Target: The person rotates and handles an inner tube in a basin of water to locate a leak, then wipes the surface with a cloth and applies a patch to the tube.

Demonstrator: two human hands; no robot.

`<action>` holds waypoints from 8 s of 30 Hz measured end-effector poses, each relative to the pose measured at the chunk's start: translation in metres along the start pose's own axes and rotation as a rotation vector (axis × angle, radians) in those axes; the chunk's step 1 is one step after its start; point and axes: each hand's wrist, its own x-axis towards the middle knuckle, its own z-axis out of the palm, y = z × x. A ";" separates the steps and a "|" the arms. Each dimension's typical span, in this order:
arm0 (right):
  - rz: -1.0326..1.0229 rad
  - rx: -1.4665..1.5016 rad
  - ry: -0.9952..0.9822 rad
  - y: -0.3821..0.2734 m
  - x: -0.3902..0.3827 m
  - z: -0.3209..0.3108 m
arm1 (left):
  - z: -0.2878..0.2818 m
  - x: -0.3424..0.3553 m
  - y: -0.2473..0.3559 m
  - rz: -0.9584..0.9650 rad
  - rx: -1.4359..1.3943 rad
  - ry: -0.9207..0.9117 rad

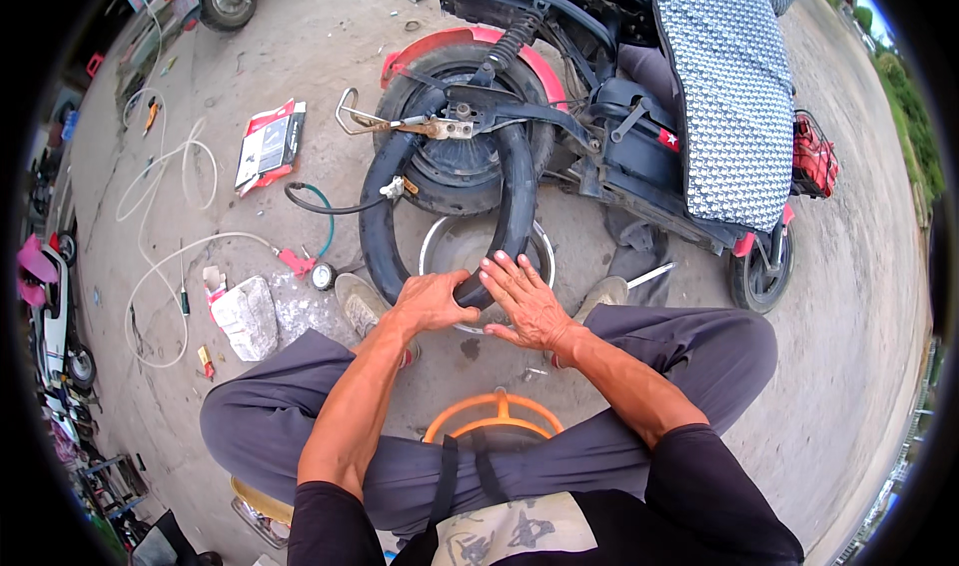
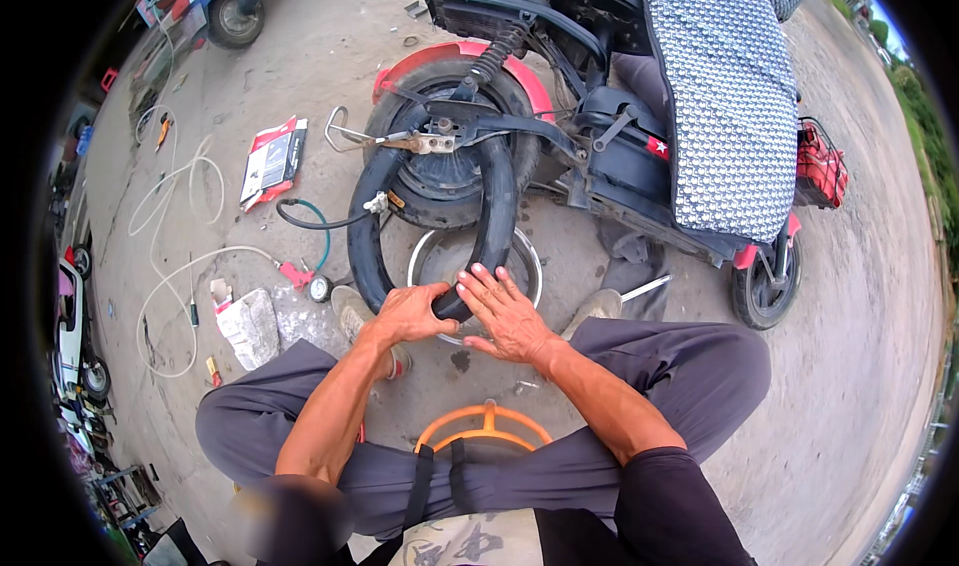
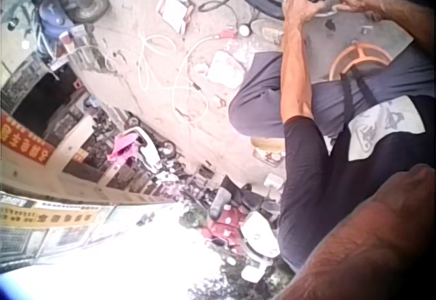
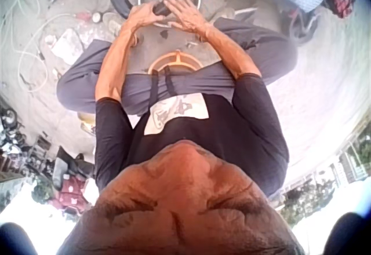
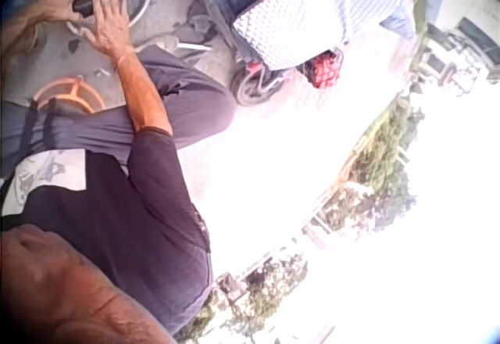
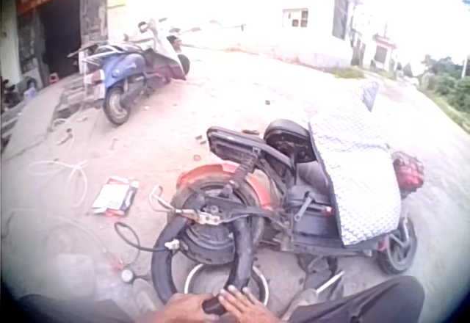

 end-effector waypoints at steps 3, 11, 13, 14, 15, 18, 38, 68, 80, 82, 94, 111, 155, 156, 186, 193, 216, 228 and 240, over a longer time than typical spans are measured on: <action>-0.026 -0.024 -0.010 0.005 -0.002 -0.003 | -0.002 0.001 0.002 0.008 0.011 -0.012; 0.085 -0.004 0.015 0.040 0.023 -0.026 | -0.002 0.001 0.012 0.008 0.018 0.002; 0.216 -0.052 0.139 0.058 0.042 -0.031 | 0.000 -0.003 0.010 0.013 0.009 0.021; 0.217 -0.046 0.137 0.066 0.050 -0.030 | 0.001 -0.003 0.009 0.017 -0.001 0.025; 0.273 -0.052 0.200 0.076 0.056 -0.032 | 0.000 0.000 0.011 0.031 -0.009 0.032; 0.344 0.044 0.305 0.077 0.058 -0.024 | -0.004 -0.001 0.009 0.021 -0.062 0.027; 1.370 2.054 0.337 0.019 0.034 0.045 | -0.018 0.002 -0.031 -0.108 -0.181 -0.049; 0.171 0.272 0.378 0.011 0.042 0.009 | -0.025 0.002 -0.041 -0.088 -0.388 -0.116; 0.447 0.463 0.507 0.073 0.082 -0.009 | -0.020 0.003 -0.045 -0.047 -0.436 -0.080; 0.410 0.418 0.505 0.052 0.072 0.002 | -0.020 0.003 -0.046 -0.065 -0.437 -0.077; 0.136 0.022 0.243 0.047 0.057 -0.020 | -0.035 -0.001 -0.019 -0.098 -0.263 -0.138; 0.112 -0.076 0.095 0.024 0.061 0.003 | -0.012 0.002 -0.006 -0.038 0.003 -0.053; 0.793 1.128 0.482 0.086 0.070 0.006 | -0.019 0.000 -0.010 -0.051 -0.098 -0.039; 0.762 1.211 0.481 0.084 0.070 0.007 | -0.019 0.000 -0.010 -0.049 -0.097 -0.039; 0.929 0.918 0.204 0.095 0.051 0.014 | 0.027 -0.005 -0.059 0.028 0.206 0.784; 1.040 1.031 0.001 0.089 0.053 -0.005 | 0.025 0.022 -0.116 -0.317 -0.870 0.928; 1.050 0.312 0.029 0.115 0.065 0.035 | 0.025 0.056 -0.091 -0.378 -0.624 0.455; 1.087 0.328 0.049 0.127 0.064 0.052 | 0.024 0.059 -0.081 -0.436 -0.530 0.462; 1.106 0.384 0.011 0.128 0.062 0.042 | -0.028 0.031 -0.027 -0.698 0.134 0.182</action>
